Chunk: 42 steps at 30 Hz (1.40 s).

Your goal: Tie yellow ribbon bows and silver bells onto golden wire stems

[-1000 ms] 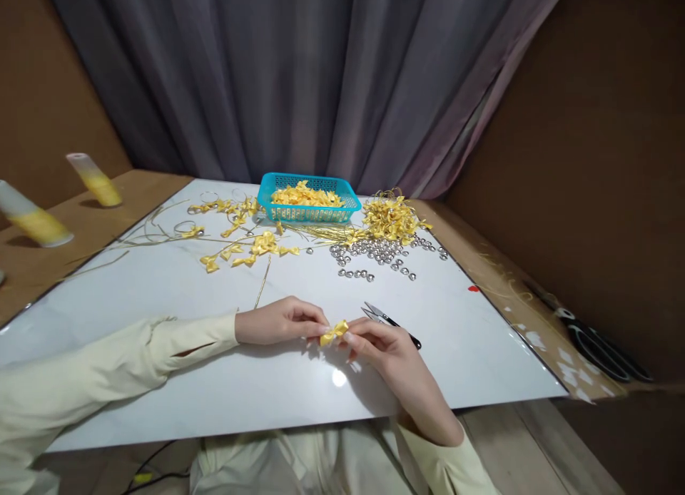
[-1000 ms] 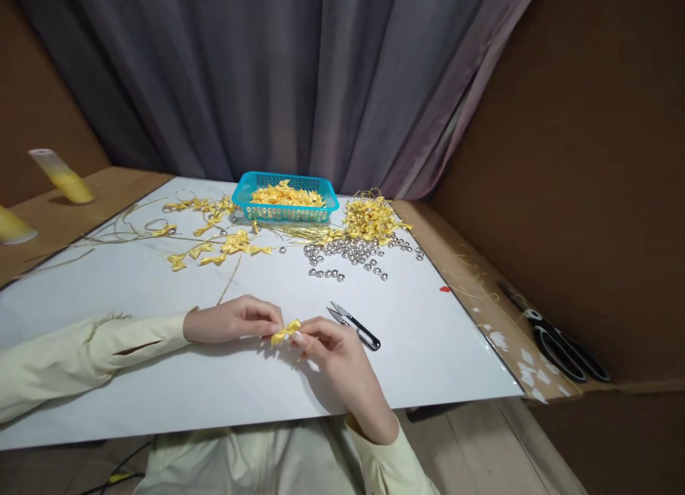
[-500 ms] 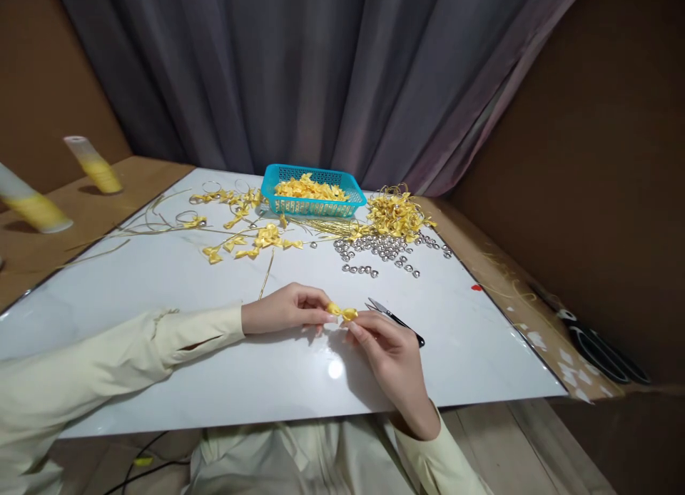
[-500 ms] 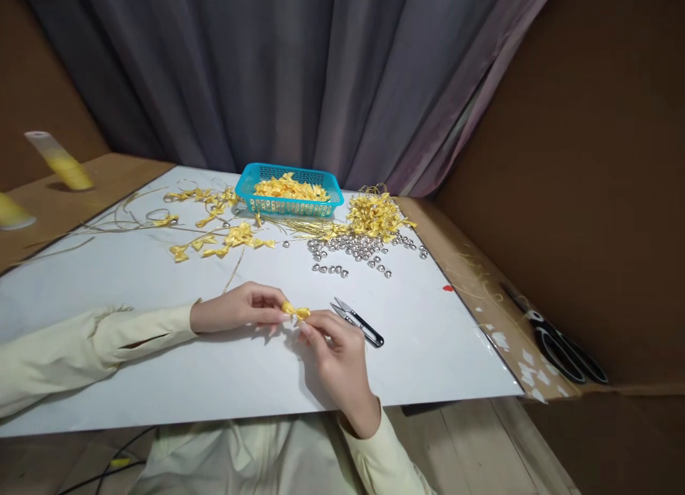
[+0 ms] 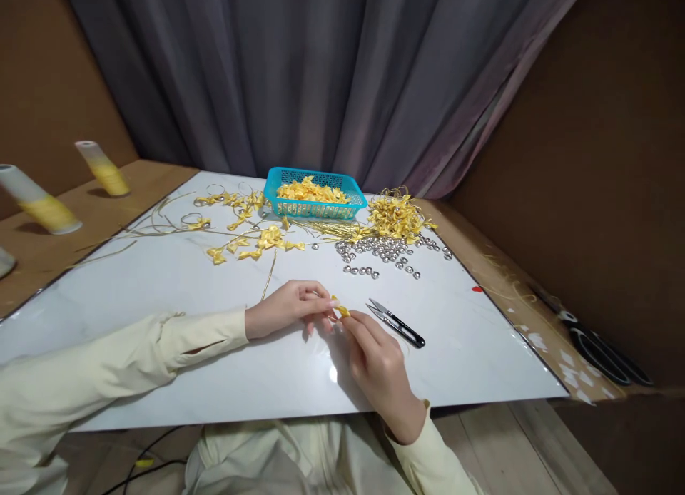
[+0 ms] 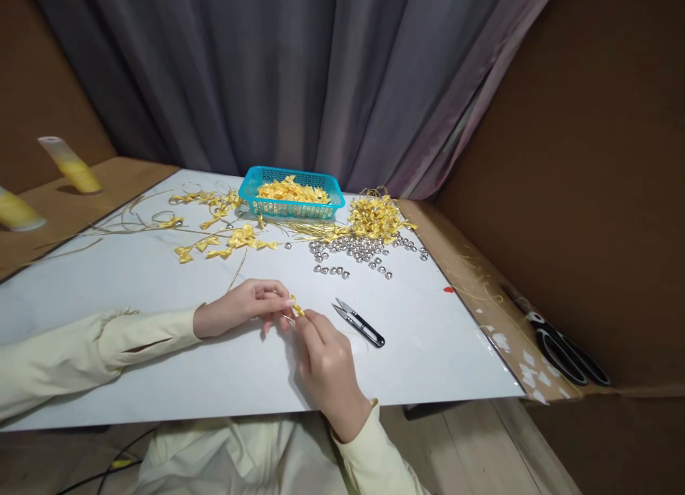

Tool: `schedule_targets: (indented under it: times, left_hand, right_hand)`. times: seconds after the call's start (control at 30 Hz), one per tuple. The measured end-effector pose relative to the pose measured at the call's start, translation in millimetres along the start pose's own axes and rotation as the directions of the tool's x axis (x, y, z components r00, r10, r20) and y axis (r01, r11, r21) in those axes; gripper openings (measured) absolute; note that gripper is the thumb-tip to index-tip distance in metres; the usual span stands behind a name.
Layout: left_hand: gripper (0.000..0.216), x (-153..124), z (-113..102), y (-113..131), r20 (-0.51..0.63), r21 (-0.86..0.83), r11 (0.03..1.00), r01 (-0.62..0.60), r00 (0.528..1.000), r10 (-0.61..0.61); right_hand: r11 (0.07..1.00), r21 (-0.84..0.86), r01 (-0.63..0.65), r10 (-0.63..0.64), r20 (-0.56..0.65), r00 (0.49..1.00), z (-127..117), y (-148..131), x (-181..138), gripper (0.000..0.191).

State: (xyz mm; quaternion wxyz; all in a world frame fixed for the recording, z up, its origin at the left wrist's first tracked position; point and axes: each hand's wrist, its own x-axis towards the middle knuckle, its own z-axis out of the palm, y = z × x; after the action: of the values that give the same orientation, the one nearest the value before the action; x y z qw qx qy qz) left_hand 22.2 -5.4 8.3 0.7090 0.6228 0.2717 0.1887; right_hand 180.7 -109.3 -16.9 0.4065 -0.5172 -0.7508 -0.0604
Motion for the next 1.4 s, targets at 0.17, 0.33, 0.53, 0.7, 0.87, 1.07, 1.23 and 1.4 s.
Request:
schedule_targets:
  times: [0.17,0.33,0.53,0.7,0.87,1.07,1.23,1.4]
  left_hand:
    - [0.033,-4.3,7.4,2.4,-0.03,0.165,0.986,-0.03,0.999,0.035]
    - [0.033,-3.4,5.7,6.2,-0.024,0.173,0.984,0.048,0.999,-0.044]
    - [0.027,-1.5,0.4,6.5,0.02,0.124,0.99,0.061,0.998,-0.064]
    - [0.025,-0.5,-4.0,6.3,0.045,0.061,0.997,0.047,0.998,-0.05]
    - [0.026,-0.3,-6.6,4.2,0.107,0.098,0.995,0.037,0.993,-0.047]
    - [0.029,-1.2,-4.6,6.2,0.119,0.107,0.993,0.058,0.99,-0.071]
    - [0.028,-3.2,0.3,9.1,0.128,0.102,0.992,0.07,0.988,-0.083]
    - [0.024,-2.0,-1.2,6.1,0.065,0.059,0.996,0.063,0.996,-0.067]
  right_hand:
    - [0.955,-0.226,0.194,-0.18,0.08,0.98,3.6,-3.6,3.9,0.028]
    - [0.914,-0.262,0.309,-0.273,0.163,0.948,0.9,-8.3,8.5,0.022]
    - [0.982,0.036,0.183,-0.183,-0.003,0.983,-3.9,-9.2,8.7,0.026]
    - [0.891,0.317,-0.325,0.363,-0.065,0.93,-12.8,-3.6,5.7,0.013]
    - [0.642,0.488,-0.591,0.577,0.2,0.792,-13.1,-1.3,8.8,0.022]
    - [0.597,0.528,-0.604,0.566,0.256,0.784,-9.9,-4.8,12.4,0.021]
    - [0.603,0.535,-0.592,0.565,0.237,0.79,-10.1,-5.4,12.4,0.019]
    - [0.572,0.584,-0.575,0.623,0.146,0.768,-10.7,-5.7,10.3,0.016]
